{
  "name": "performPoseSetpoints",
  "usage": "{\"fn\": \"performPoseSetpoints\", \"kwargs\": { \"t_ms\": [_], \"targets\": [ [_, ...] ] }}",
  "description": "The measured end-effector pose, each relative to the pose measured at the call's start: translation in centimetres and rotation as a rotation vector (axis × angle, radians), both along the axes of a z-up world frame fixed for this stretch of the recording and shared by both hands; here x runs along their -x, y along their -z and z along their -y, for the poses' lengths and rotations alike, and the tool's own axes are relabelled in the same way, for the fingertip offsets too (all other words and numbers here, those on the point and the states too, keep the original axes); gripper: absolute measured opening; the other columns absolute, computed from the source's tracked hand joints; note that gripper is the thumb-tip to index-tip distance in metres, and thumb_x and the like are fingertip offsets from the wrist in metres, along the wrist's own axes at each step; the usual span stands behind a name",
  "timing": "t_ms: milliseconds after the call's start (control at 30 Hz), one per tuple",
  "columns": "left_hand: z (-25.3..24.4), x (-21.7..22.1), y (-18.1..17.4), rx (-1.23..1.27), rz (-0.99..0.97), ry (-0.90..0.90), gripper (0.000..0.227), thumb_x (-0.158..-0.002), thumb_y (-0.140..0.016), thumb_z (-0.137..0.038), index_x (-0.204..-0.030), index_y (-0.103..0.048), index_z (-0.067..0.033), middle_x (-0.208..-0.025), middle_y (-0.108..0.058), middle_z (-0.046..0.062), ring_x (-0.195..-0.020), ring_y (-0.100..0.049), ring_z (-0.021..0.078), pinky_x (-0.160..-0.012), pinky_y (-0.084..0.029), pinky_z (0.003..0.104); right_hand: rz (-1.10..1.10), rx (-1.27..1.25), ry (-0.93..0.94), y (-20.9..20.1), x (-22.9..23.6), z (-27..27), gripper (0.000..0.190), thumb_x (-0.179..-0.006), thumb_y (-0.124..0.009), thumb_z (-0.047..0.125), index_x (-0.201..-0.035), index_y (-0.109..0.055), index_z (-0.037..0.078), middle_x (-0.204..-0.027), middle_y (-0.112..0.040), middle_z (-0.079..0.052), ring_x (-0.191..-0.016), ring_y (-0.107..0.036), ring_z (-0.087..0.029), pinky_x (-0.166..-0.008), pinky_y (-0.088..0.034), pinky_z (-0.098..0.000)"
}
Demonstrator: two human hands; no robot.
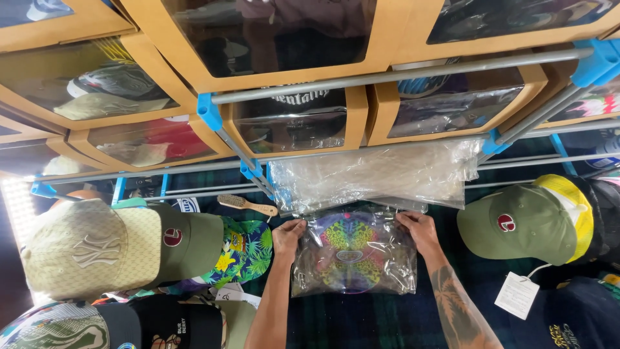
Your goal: The person places caps into individual plastic bags and seals them by hand. They then move the bagged items to a separate stack.
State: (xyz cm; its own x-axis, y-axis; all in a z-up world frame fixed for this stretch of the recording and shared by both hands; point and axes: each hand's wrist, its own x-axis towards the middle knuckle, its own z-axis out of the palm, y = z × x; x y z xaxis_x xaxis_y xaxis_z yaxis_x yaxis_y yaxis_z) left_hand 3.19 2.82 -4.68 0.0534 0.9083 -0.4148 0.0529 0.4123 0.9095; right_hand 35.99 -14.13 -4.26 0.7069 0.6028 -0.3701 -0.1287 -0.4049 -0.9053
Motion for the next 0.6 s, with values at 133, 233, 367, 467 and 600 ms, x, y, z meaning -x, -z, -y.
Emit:
{"fn": "performPoseSetpoints", "kwargs": {
  "t_ms": [133, 233, 367, 467, 600],
  "targets": [
    [1.3, 0.5, -2.2, -0.023, 0.042, 0.019, 0.015, -0.082, -0.09, -0.008, -0.095, -0.083, -0.0061, -0.08, -0.077, 0.014, -0.073, -0.071, 0.0143, -0.064, -0.059, 0.025, -0.104, -0.143, 0.025, 0.2, 0.3, 0.7, 0.03, -0.079, -0.09, 0.012, -0.104, -0.078, 0.0, -0.088, -0.073, -0.017, -0.076, -0.067, -0.021, -0.068, -0.057, -0.0328],
    [1.6, 0.8, -3.8, 0.038, 0.172, -0.023, 0.05, -0.079, -0.087, 0.003, -0.118, -0.058, -0.0091, -0.08, -0.065, 0.008, -0.07, -0.067, 0.0143, -0.063, -0.058, 0.022, -0.157, -0.231, 0.02, 0.2, 0.0, 1.3, 0.04, -0.081, -0.089, 0.007, -0.112, -0.066, -0.005, -0.094, -0.073, -0.021, -0.08, -0.07, -0.024, -0.073, -0.058, -0.0348],
    [0.4, 1.6, -1.0, 0.091, 0.089, 0.119, 0.036, -0.091, -0.081, -0.014, -0.121, -0.067, -0.0004, -0.083, -0.061, 0.007, -0.07, -0.06, 0.0127, -0.063, -0.052, 0.027, -0.212, -0.201, -0.001, -0.5, 0.3, 1.2, 0.052, -0.085, -0.086, 0.009, -0.13, -0.063, -0.005, -0.103, -0.069, -0.021, -0.095, -0.064, -0.027, -0.085, -0.056, -0.044],
    [0.0, 1.2, -1.8, 0.133, 0.018, 0.214, 0.052, -0.096, -0.081, -0.026, -0.137, -0.062, -0.0001, -0.1, -0.06, 0.011, -0.097, -0.058, 0.0215, -0.088, -0.049, 0.039, -0.305, -0.171, 0.021, -1.0, 0.9, 1.1, 0.046, -0.084, -0.088, 0.012, -0.123, -0.069, -0.003, -0.103, -0.069, -0.022, -0.094, -0.065, -0.031, -0.084, -0.057, -0.0481],
    [-1.5, 0.4, 0.9, 0.105, -0.021, 0.173, 0.018, -0.092, -0.084, -0.025, -0.1, -0.08, -0.0085, -0.093, -0.072, 0.009, -0.095, -0.07, 0.0199, -0.089, -0.057, 0.036, -0.311, -0.083, -0.014, -1.9, 1.4, 0.6, 0.022, -0.083, -0.086, 0.011, -0.101, -0.079, 0.001, -0.092, -0.071, -0.017, -0.085, -0.066, -0.028, -0.073, -0.059, -0.0461]
  ]
}}
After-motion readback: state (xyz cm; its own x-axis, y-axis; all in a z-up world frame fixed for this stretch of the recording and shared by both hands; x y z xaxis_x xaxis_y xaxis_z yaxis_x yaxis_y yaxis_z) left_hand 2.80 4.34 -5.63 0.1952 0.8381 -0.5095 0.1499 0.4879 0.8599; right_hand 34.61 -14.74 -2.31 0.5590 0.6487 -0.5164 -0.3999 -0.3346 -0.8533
